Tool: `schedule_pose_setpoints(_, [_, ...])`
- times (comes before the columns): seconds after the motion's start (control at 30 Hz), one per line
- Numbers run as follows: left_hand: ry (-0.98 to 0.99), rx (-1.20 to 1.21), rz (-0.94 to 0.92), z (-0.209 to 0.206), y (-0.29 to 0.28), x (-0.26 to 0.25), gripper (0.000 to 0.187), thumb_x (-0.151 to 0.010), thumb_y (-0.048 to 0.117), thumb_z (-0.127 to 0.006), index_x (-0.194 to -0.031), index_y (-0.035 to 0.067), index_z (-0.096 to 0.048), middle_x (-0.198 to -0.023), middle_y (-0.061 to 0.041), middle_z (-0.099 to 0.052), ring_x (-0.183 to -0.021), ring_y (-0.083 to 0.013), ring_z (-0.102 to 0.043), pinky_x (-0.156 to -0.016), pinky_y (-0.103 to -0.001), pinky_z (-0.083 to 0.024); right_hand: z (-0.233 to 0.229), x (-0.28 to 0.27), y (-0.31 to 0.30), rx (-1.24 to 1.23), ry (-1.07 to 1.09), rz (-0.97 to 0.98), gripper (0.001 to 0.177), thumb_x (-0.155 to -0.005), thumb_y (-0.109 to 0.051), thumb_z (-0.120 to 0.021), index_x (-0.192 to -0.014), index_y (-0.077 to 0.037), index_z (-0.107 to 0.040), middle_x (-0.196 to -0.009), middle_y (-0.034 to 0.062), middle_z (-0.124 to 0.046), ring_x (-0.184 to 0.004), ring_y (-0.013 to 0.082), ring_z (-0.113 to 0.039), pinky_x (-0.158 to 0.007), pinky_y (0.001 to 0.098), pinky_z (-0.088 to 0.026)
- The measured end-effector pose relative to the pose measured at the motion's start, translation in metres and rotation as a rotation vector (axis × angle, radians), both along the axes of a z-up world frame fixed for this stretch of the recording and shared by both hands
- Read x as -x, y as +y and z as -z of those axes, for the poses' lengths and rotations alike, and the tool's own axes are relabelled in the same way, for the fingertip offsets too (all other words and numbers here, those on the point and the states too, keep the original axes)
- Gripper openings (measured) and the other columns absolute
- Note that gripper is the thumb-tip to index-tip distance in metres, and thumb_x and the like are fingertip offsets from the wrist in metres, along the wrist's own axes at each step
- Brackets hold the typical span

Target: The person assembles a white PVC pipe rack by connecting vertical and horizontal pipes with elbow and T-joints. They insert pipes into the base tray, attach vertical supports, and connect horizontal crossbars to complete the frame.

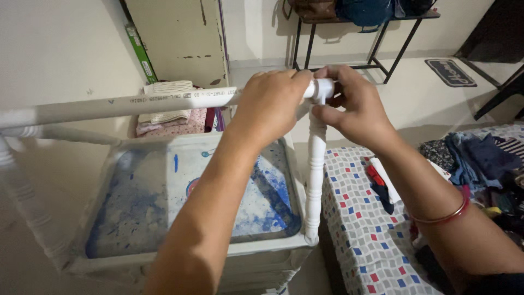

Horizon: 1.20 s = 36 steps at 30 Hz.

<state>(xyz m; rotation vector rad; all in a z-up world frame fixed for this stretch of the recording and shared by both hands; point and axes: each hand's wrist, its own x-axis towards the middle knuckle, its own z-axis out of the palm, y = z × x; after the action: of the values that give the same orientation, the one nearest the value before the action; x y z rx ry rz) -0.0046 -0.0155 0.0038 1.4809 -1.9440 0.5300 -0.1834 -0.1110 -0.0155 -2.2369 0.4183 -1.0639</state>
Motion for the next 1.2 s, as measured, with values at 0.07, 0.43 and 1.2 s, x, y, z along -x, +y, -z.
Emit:
schedule_pose_setpoints(0.07, [-0.015,0.073,0.012,0.005,0.000,0.000,0.028,-0.082,0.001,-0.065,-0.109,0.006,-0.068,-0.092,-0.011,-0.071,-0.092,-0.0345,-0.069,-0.080,-0.049,-0.050,0.007,0.002,-0.002,-0.131,-0.063,-0.053,0.049,-0.083,0.000,-0.074,-0.130,0.001,-0.058,-0.111,0.0055,-0.064,-0.097,0.0140,-0.065,-0.087,0.0298,-0.058])
schedule_pose_setpoints(0.43, [-0.102,0.304,-0.094,0.024,0.003,0.002,0.028,-0.092,0.012,-0.065,-0.119,0.005,-0.068,-0.099,-0.006,-0.070,-0.097,-0.0226,-0.068,-0.085,-0.041,-0.047,0.017,0.008,-0.040,-0.327,-0.195,-0.420,0.034,-0.097,0.005,-0.062,-0.130,0.004,-0.061,-0.122,0.0093,-0.067,-0.111,0.0163,-0.064,-0.102,0.0311,-0.052])
schedule_pose_setpoints(1.2, [-0.019,0.456,-0.220,0.023,0.023,-0.011,0.049,-0.097,0.015,-0.064,-0.143,0.003,-0.052,-0.139,-0.012,-0.056,-0.133,-0.0282,-0.056,-0.110,-0.051,-0.046,0.039,-0.031,-0.037,-0.433,-0.416,-0.360,0.030,-0.112,-0.032,-0.060,-0.119,-0.003,-0.057,-0.105,0.0073,-0.063,-0.099,0.0184,-0.062,-0.094,0.0349,-0.052])
